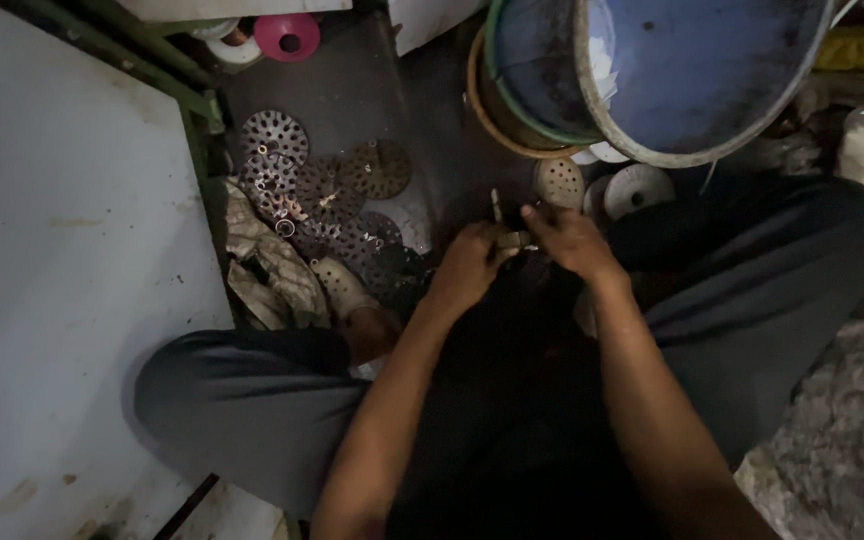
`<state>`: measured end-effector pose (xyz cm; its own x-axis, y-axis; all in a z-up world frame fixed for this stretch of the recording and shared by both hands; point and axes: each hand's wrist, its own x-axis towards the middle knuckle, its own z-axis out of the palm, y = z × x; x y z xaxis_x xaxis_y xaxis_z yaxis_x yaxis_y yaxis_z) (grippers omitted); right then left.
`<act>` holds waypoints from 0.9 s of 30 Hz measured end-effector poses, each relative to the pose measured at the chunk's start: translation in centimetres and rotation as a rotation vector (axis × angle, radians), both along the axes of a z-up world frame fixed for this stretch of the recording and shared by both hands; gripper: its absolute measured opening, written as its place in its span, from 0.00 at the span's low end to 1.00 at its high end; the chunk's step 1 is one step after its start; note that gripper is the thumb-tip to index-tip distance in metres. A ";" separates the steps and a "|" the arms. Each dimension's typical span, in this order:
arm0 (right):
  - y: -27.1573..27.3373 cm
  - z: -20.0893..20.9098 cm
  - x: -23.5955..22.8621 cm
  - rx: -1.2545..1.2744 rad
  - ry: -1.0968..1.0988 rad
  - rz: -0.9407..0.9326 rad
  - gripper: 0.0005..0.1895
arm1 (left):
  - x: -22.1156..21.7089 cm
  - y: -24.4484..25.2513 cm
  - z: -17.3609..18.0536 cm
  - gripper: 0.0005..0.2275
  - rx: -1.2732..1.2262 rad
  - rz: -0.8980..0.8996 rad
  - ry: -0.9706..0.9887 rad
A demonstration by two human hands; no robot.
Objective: The person sits on the floor and repeatedly cleans small white rectangular metal pieces using a handheld tool. They dip the tool into a bucket of water, wipe the metal piece, and place it into a blue container. This process is repeated for multiple pieces.
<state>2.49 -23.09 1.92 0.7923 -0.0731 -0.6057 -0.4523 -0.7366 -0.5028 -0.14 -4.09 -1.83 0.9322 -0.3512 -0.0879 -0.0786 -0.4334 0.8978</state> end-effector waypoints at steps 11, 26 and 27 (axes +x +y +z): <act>0.9 1.6 -0.1 0.119 -0.384 0.386 0.22 | 0.3 0.8 1.2 0.10 0.145 0.023 -0.221; 1.4 1.8 -0.1 0.086 -0.389 0.359 0.23 | 0.3 0.3 0.1 0.10 0.322 -0.026 -0.353; 1.4 1.8 -0.2 0.067 -0.373 0.366 0.22 | 0.3 0.4 -0.1 0.11 0.318 -0.036 -0.325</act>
